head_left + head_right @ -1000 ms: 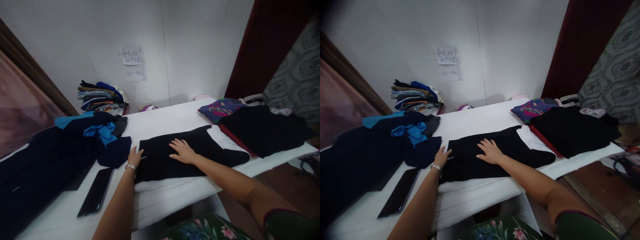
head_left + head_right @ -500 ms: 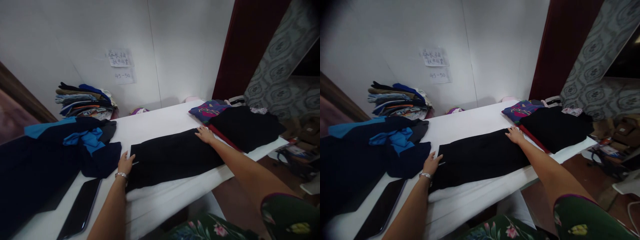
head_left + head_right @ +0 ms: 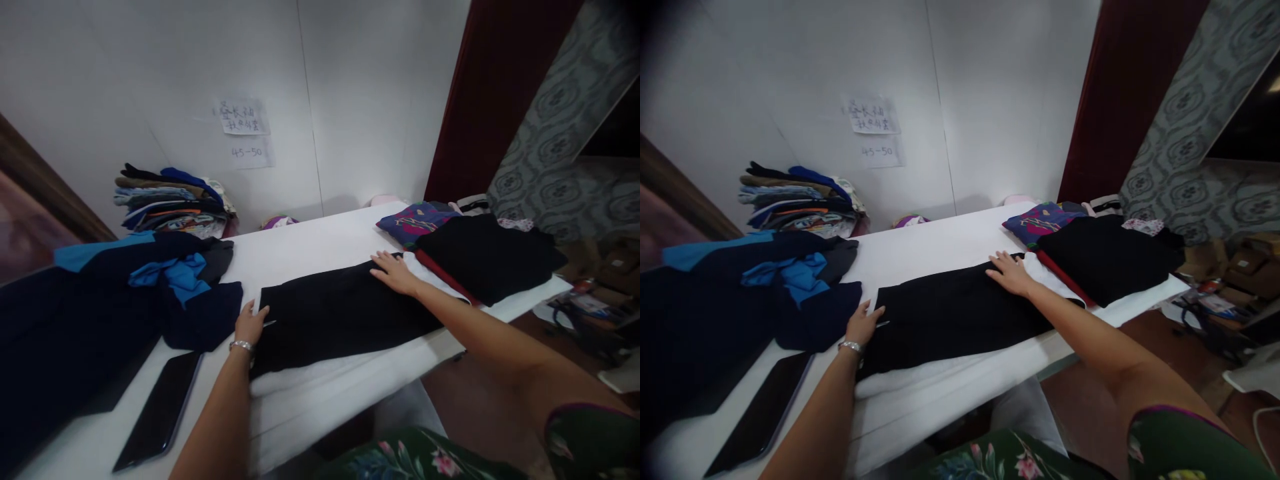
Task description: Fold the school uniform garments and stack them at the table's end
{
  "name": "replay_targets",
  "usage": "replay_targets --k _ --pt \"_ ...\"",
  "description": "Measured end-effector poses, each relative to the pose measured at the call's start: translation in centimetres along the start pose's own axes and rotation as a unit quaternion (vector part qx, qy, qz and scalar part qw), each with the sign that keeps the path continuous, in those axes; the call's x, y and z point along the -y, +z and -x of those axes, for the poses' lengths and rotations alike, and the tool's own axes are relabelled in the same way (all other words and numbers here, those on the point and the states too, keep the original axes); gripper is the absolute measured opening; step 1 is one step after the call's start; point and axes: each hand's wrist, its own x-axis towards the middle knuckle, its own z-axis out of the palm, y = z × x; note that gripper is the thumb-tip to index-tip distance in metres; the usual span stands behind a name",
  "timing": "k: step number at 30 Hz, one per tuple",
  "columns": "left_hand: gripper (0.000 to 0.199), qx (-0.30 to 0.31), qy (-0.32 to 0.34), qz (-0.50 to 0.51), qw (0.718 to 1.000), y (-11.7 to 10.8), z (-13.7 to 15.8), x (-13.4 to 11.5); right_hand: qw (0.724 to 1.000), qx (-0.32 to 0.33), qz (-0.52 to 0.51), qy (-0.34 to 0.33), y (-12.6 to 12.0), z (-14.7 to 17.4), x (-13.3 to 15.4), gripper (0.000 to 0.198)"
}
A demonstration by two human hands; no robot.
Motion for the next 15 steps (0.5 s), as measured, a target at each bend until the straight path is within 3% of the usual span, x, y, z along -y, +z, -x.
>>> replay_targets --k 4,7,11,15 --pt "0.054 -0.005 0.000 -0.006 1.000 0.2 0.2 -0.1 0.991 0.025 0.019 -0.127 3.1 1.7 4.1 0.061" --pt "0.055 0.001 0.000 -0.011 1.000 0.2 0.4 -0.1 0.990 0.008 0.052 -0.133 4.4 2.1 4.6 0.060" --pt "0.057 0.007 0.000 -0.066 0.998 -1.0 0.9 -1.0 0.988 0.000 0.066 -0.137 4.4 2.0 4.1 0.059" --pt "0.057 -0.038 0.091 -0.205 0.974 -2.6 4.1 -4.2 0.988 -0.007 0.072 -0.137 4.3 2.0 4.1 0.058"
